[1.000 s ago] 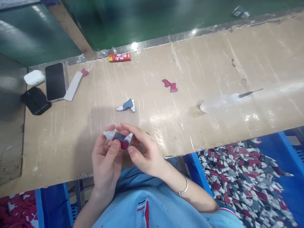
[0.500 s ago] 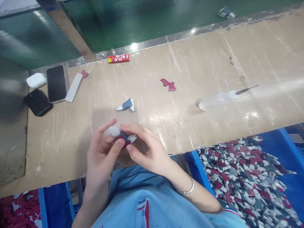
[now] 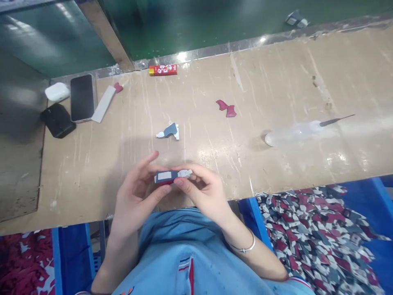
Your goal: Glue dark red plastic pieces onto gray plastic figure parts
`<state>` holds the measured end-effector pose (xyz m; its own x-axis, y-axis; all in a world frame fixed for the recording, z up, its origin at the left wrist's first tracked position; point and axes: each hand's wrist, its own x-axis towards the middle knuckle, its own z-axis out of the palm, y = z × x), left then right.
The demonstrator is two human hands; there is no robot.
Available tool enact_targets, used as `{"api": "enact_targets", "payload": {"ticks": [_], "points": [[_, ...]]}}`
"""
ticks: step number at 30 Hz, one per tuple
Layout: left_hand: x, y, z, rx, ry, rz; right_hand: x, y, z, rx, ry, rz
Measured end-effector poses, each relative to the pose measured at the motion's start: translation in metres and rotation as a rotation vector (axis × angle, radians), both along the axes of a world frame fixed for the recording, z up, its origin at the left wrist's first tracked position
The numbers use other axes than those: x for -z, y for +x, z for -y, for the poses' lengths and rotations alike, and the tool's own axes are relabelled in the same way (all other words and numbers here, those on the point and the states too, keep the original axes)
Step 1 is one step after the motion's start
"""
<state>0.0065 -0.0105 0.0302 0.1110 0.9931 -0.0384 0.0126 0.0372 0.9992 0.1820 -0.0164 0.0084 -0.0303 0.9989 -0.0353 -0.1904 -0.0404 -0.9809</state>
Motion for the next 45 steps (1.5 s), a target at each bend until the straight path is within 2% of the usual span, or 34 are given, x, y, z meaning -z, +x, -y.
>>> {"api": "enact_targets", "payload": {"ticks": [3, 8, 11, 13, 16, 19, 20, 21, 24, 27, 29, 31, 33, 34, 36, 38, 40, 42, 44, 45], "points": [[-0.002, 0.003, -0.001, -0.055, -0.004, 0.093, 0.000, -0.001, 0.000, 0.034, -0.007, -0.035], [0.005, 0.015, 0.000, -0.170, 0.141, 0.186, 0.006, -0.003, 0.002, 0.022, 0.056, 0.040], [0.009, 0.016, 0.003, -0.140, 0.154, 0.143, 0.007, -0.004, 0.000, 0.076, 0.157, 0.125], [0.009, 0.010, 0.001, -0.041, 0.137, 0.009, 0.008, 0.001, 0.002, 0.114, 0.224, 0.181], [0.007, -0.008, -0.014, 0.197, 0.251, -0.373, 0.017, 0.033, 0.019, 0.263, 0.247, 0.331], [0.009, -0.025, -0.047, 0.341, 0.522, -0.787, 0.034, 0.099, 0.045, 0.680, 0.154, 0.547], [0.010, -0.028, -0.061, 0.365, 0.595, -0.888, 0.039, 0.124, 0.051, 0.869, 0.126, 0.615], [0.012, -0.029, -0.076, 0.391, 0.640, -0.967, 0.044, 0.149, 0.055, 0.988, 0.068, 0.683], [0.013, -0.025, -0.117, 0.496, 0.602, -1.047, 0.051, 0.204, 0.045, 0.959, -0.113, 0.960], [0.009, -0.016, -0.144, 0.553, 0.480, -0.961, 0.047, 0.221, 0.022, 0.985, -0.056, 1.101], [0.005, -0.015, -0.150, 0.542, 0.438, -0.913, 0.043, 0.213, 0.012, 1.085, 0.055, 1.051], [0.001, -0.018, -0.148, 0.504, 0.407, -0.885, 0.040, 0.195, 0.009, 1.150, 0.168, 0.891], [-0.003, -0.022, -0.139, 0.451, 0.326, -0.792, 0.038, 0.172, 0.011, 1.095, 0.217, 0.696], [-0.003, -0.024, -0.132, 0.420, 0.255, -0.697, 0.038, 0.161, 0.012, 1.006, 0.199, 0.603], [-0.004, -0.026, -0.114, 0.369, 0.098, -0.451, 0.039, 0.142, 0.011, 0.733, 0.120, 0.317], [-0.003, -0.027, -0.094, 0.317, 0.058, -0.310, 0.041, 0.133, 0.005, 0.410, 0.015, -0.101], [0.001, -0.028, -0.073, 0.283, 0.196, -0.460, 0.047, 0.134, -0.006, 0.130, -0.061, -0.568], [0.006, -0.033, -0.055, 0.262, 0.388, -0.748, 0.056, 0.143, -0.022, -0.063, -0.121, -1.005], [0.011, -0.039, -0.039, 0.308, 0.509, -0.936, 0.067, 0.157, -0.038, -0.225, -0.267, -1.437], [0.013, -0.043, -0.032, 0.354, 0.529, -0.958, 0.072, 0.164, -0.046, -0.296, -0.371, -1.631]]}}
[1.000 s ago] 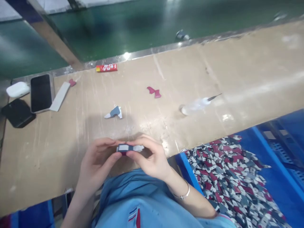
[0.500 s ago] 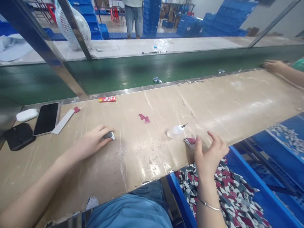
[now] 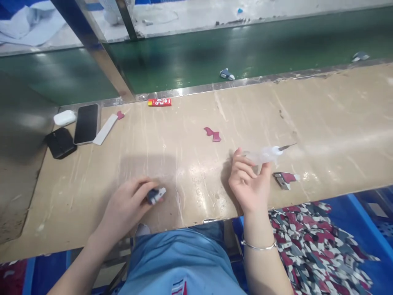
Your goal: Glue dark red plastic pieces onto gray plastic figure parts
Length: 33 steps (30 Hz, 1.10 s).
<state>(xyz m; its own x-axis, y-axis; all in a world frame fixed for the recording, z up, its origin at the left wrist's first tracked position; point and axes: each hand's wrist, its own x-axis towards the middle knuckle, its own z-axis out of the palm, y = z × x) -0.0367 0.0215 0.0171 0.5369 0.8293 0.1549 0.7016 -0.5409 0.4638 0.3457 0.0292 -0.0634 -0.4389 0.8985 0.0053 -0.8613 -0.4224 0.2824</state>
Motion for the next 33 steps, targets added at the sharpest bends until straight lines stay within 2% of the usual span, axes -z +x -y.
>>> {"api": "enact_targets", "payload": {"ticks": [2, 3, 5, 7, 9, 12, 13, 15, 17, 20, 23, 26, 29, 33], "points": [[0.003, -0.007, 0.013, 0.059, -0.065, 0.000, 0.006, 0.009, -0.010, -0.112, -0.094, -0.295], [0.004, -0.009, 0.019, 0.051, -0.098, 0.004, 0.007, 0.011, -0.013, -0.114, -0.124, -0.372], [0.006, -0.009, 0.030, -0.050, -0.117, -0.019, 0.001, 0.006, -0.011, -0.025, -0.158, -0.349], [0.007, -0.003, 0.040, -0.172, -0.078, -0.065, -0.013, -0.010, -0.003, 0.097, -0.190, -0.041], [0.009, 0.008, 0.050, -0.218, -0.045, -0.110, -0.032, -0.035, 0.007, 0.241, -0.183, 0.499], [0.013, 0.023, 0.061, -0.234, -0.010, -0.119, -0.058, -0.081, 0.020, 0.391, -0.022, 1.351], [0.013, 0.025, 0.064, -0.244, -0.009, -0.108, -0.064, -0.095, 0.023, 0.393, 0.054, 1.528], [0.013, 0.024, 0.067, -0.262, -0.035, -0.072, -0.072, -0.118, 0.027, 0.375, 0.177, 1.710], [0.010, 0.019, 0.068, -0.262, -0.092, -0.024, -0.073, -0.133, 0.031, 0.368, 0.232, 1.746], [0.004, 0.013, 0.062, -0.298, -0.185, 0.134, -0.069, -0.142, 0.037, 0.426, 0.225, 1.769], [-0.001, 0.019, 0.047, -0.325, -0.322, 0.408, -0.062, -0.144, 0.042, 0.566, 0.226, 1.841], [0.000, 0.030, 0.028, -0.282, -0.502, 0.618, -0.056, -0.145, 0.042, 0.727, 0.206, 1.952], [0.004, 0.038, 0.015, -0.282, -0.597, 0.665, -0.052, -0.146, 0.039, 0.818, 0.182, 2.078], [0.005, 0.038, 0.012, -0.295, -0.593, 0.660, -0.051, -0.149, 0.041, 0.877, 0.203, 2.134]]}}
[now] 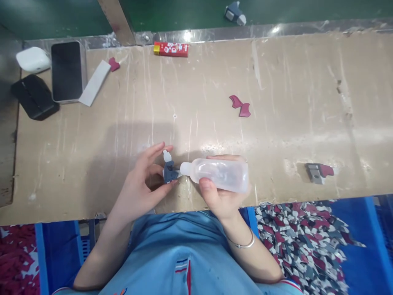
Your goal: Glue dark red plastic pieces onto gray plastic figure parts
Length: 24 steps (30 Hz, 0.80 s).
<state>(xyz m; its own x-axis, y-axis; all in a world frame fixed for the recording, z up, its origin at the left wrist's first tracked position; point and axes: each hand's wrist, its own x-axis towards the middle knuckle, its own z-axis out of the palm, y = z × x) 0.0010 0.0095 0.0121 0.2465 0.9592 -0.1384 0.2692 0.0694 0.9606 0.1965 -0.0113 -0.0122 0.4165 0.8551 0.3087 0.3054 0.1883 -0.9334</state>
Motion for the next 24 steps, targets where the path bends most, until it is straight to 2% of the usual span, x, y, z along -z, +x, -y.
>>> {"api": "enact_targets", "payload": {"ticks": [6, 10, 12, 24], "points": [[-0.002, -0.001, 0.003, 0.022, 0.004, 0.015, -0.002, 0.000, 0.002, 0.004, -0.009, 0.156], [-0.002, -0.001, 0.003, 0.038, 0.028, 0.015, 0.003, 0.002, -0.003, 0.049, 0.183, 0.277], [-0.003, -0.001, 0.004, 0.054, 0.042, 0.023, 0.005, 0.003, -0.004, 0.029, 0.261, 0.307], [0.002, -0.002, 0.004, 0.066, 0.078, 0.033, -0.001, 0.008, 0.008, -0.143, 0.147, 0.296]]}}
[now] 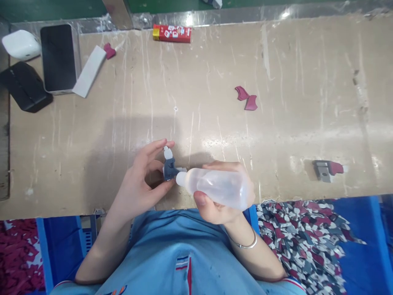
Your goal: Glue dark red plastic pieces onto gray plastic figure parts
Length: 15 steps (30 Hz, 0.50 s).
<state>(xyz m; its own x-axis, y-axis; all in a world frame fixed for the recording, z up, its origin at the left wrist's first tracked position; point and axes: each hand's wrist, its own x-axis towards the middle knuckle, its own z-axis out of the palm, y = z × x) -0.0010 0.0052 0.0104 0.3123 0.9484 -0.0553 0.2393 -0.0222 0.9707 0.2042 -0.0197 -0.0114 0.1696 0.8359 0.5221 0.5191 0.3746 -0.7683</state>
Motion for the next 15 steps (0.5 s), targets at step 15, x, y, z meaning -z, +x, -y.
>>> {"api": "enact_targets", "payload": {"ticks": [15], "points": [[-0.0004, 0.0035, 0.0011, -0.027, 0.017, -0.017, -0.0070, -0.0055, -0.0072, 0.011, 0.052, -0.095]]}}
